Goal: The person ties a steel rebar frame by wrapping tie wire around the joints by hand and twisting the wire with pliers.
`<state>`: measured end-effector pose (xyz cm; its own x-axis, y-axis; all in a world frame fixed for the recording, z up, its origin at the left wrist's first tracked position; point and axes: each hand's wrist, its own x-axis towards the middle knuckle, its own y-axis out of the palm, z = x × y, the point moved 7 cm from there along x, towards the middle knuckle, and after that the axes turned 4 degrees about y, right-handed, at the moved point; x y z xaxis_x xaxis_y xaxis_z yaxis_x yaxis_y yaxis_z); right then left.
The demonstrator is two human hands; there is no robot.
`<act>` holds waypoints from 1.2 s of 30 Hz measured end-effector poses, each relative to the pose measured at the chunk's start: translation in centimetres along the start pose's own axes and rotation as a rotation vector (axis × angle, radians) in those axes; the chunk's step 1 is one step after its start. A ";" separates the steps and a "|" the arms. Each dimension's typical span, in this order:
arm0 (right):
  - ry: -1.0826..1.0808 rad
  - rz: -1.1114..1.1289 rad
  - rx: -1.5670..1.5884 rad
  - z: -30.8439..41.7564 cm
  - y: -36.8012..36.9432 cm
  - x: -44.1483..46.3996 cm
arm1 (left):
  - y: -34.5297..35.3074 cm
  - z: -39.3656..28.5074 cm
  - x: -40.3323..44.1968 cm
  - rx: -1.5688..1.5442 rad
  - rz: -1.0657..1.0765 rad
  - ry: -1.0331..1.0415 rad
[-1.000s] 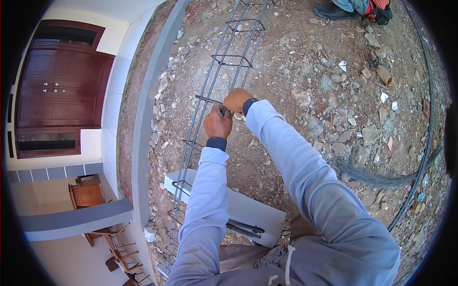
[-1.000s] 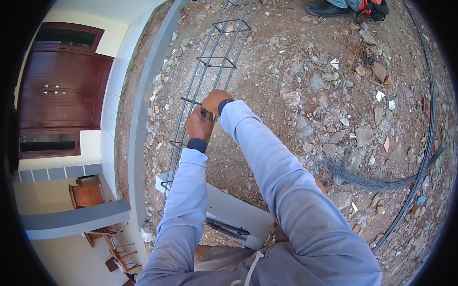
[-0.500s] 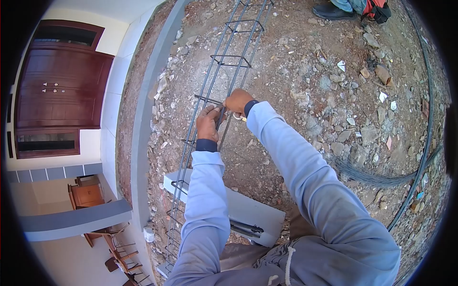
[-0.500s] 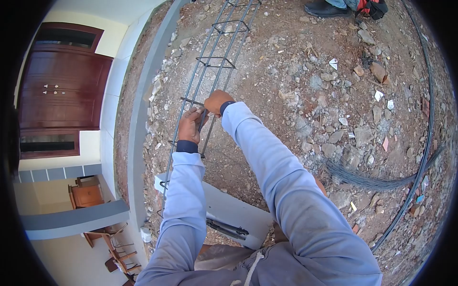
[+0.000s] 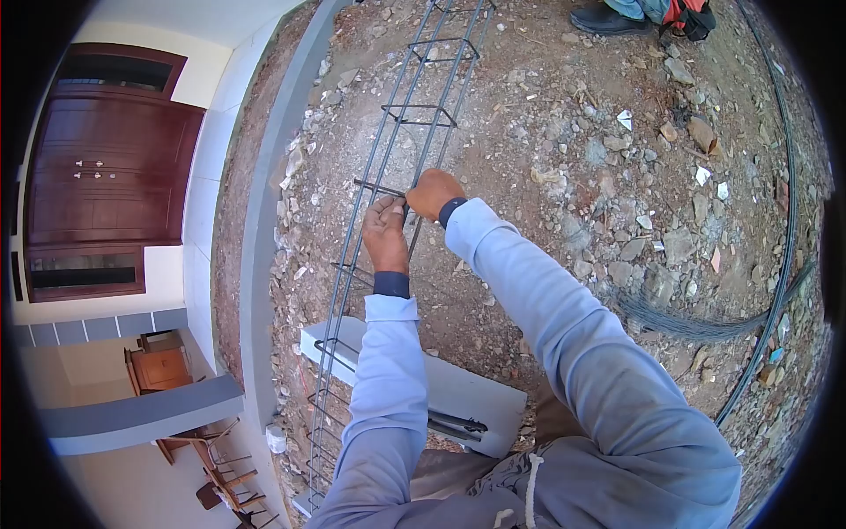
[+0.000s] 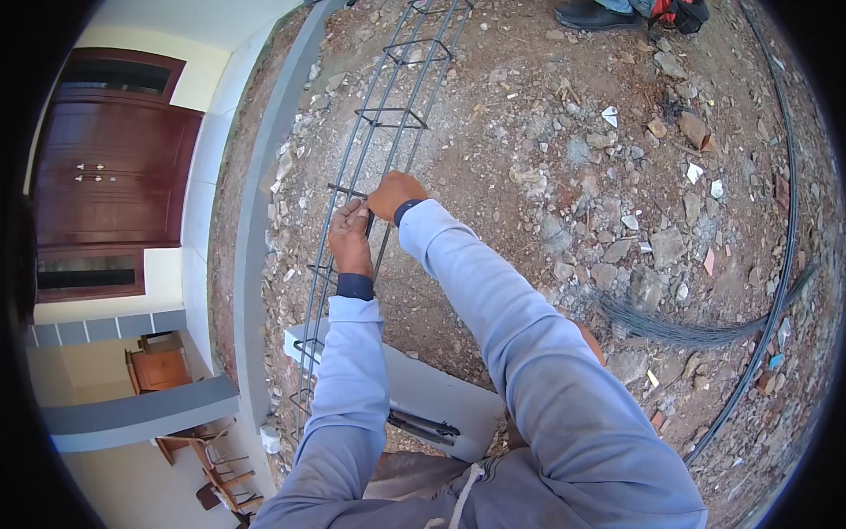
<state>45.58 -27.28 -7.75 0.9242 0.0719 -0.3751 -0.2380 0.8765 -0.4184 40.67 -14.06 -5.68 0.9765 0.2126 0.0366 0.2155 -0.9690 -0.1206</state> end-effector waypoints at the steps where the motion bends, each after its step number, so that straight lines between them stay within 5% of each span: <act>1: 0.022 0.036 0.007 -0.1 0.0 0.0 | 0.1 -0.3 -0.1 0.021 -0.003 0.014; 9: 0.068 0.140 0.043 0.1 -0.5 -0.7 | -0.1 0.3 0.5 -0.076 0.021 -0.141; 19: -0.047 -0.006 0.010 0.0 0.1 0.0 | -0.5 0.7 1.1 -0.183 0.132 -0.286; 30: 0.042 0.249 0.282 -1.2 1.1 -0.5 | 0.8 -0.2 0.0 0.296 0.153 0.109; 33: -0.001 0.178 0.288 -1.2 1.4 -0.7 | 1.5 -1.1 -0.7 0.460 0.118 0.281; 36: -0.201 -0.178 -0.045 -0.6 0.8 -1.9 | 1.8 -2.2 -1.1 0.657 0.143 0.365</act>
<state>43.47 -26.98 -7.89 0.9923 0.0151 -0.1227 -0.0750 0.8622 -0.5010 39.95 -16.28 -3.72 0.9548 -0.0745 0.2879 0.1605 -0.6860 -0.7097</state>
